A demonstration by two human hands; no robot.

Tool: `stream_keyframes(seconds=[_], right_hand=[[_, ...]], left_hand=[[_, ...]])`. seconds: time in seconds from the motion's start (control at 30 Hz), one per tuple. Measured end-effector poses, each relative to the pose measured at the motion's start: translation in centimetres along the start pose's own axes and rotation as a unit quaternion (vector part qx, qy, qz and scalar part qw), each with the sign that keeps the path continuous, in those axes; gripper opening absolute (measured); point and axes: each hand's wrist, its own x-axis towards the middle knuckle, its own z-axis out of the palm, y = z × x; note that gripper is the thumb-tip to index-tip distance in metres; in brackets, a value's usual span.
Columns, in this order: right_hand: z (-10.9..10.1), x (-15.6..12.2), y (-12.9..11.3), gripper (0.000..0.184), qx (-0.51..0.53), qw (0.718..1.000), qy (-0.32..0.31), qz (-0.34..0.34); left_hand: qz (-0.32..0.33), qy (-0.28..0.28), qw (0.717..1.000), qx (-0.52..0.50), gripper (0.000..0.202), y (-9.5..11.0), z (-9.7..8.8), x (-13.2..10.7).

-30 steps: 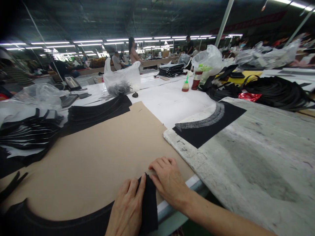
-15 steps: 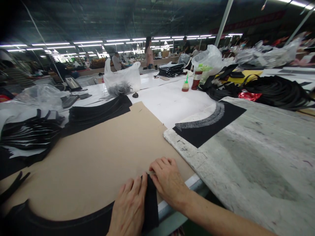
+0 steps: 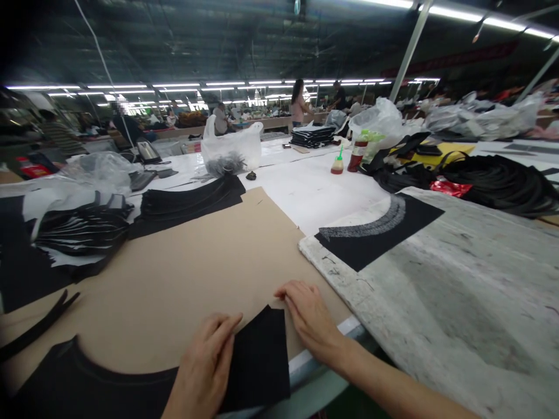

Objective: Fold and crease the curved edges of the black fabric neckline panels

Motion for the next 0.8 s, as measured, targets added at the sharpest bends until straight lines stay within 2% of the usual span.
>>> stream_keyframes(seconds=[0.1, 0.2, 0.37, 0.53, 0.67, 0.73, 0.8], right_hand=[[-0.2, 0.0, -0.7, 0.038, -0.038, 0.996, -0.008, -0.084], [-0.1, -0.1, -1.6, 0.042, -0.116, 0.978, -0.049, -0.169], [0.2, 0.0, -1.3, 0.044, -0.178, 0.964, -0.093, -0.175], [-0.2, 0.4, -1.1, 0.045, -0.201, 0.96, -0.095, -0.171], [0.4, 0.1, -0.5, 0.045, -0.205, 0.963, -0.052, -0.168], [1.7, -0.4, 0.9, 0.046, -0.234, 0.95, -0.038, -0.204], [3.3, -0.7, 3.0, 0.056, -0.25, 0.931, -0.013, -0.265]], left_hand=[[0.078, -0.029, 0.993, 0.078, 0.041, -0.7, 0.9, -1.7], [0.111, -0.04, 0.978, 0.17, 0.05, -1.1, 1.8, -2.6], [0.132, -0.018, 0.961, 0.242, 0.057, -0.9, 2.3, -2.9], [0.127, 0.01, 0.965, 0.23, 0.055, -0.8, 2.4, -2.9], [0.095, 0.056, 0.978, 0.179, 0.044, 0.0, 2.2, -3.0], [0.092, 0.075, 0.983, 0.142, 0.041, 0.2, 2.3, -3.1], [0.082, 0.097, 0.985, 0.118, 0.037, -0.1, 2.2, -3.3]])
